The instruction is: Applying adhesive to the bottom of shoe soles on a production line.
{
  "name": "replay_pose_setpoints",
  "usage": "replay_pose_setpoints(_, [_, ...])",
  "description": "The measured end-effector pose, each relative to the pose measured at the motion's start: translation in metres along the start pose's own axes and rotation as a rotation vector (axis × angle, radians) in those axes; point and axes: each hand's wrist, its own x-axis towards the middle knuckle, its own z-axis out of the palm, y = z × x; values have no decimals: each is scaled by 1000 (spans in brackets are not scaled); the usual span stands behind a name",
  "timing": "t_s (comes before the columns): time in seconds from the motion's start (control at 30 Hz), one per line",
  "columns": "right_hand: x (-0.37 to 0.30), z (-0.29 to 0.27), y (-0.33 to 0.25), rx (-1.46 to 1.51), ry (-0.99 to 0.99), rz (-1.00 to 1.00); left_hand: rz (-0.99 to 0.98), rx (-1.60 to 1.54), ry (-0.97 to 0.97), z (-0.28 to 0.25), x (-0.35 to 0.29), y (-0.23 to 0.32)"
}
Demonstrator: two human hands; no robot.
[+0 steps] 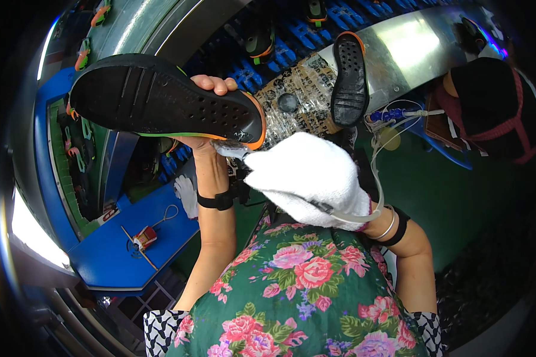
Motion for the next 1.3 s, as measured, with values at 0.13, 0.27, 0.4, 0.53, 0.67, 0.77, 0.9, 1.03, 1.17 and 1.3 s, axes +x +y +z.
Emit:
replay_pose_setpoints(0.13, [8,2,-5,167,-32,-18,-41,-62,54,19,2,-1])
replay_pose_setpoints(0.27, [6,-11,-3,212,66,152,-26,-65,25,12,1,-1])
replay_pose_setpoints(0.4, [2,-16,1,42,132,126,-41,3,40,13,3,2])
replay_pose_setpoints(0.53, [2,-14,-2,-39,72,107,-101,55,30,21,5,7])
replay_pose_setpoints(0.67, [1,-6,1,-21,35,50,-233,93,33,26,9,17])
replay_pose_setpoints(0.77, [2,-7,4,116,-1,77,-315,120,5,27,12,17])
replay_pose_setpoints(0.9, [5,-13,6,214,78,158,-277,80,3,24,12,17])
replay_pose_setpoints(1.03, [6,-12,2,76,86,119,-214,98,-68,14,11,14])
replay_pose_setpoints(1.17, [3,-10,-1,56,80,116,-208,102,-66,17,14,18])
replay_pose_setpoints(1.3, [1,-6,2,22,47,-1,-190,105,-88,19,18,17])
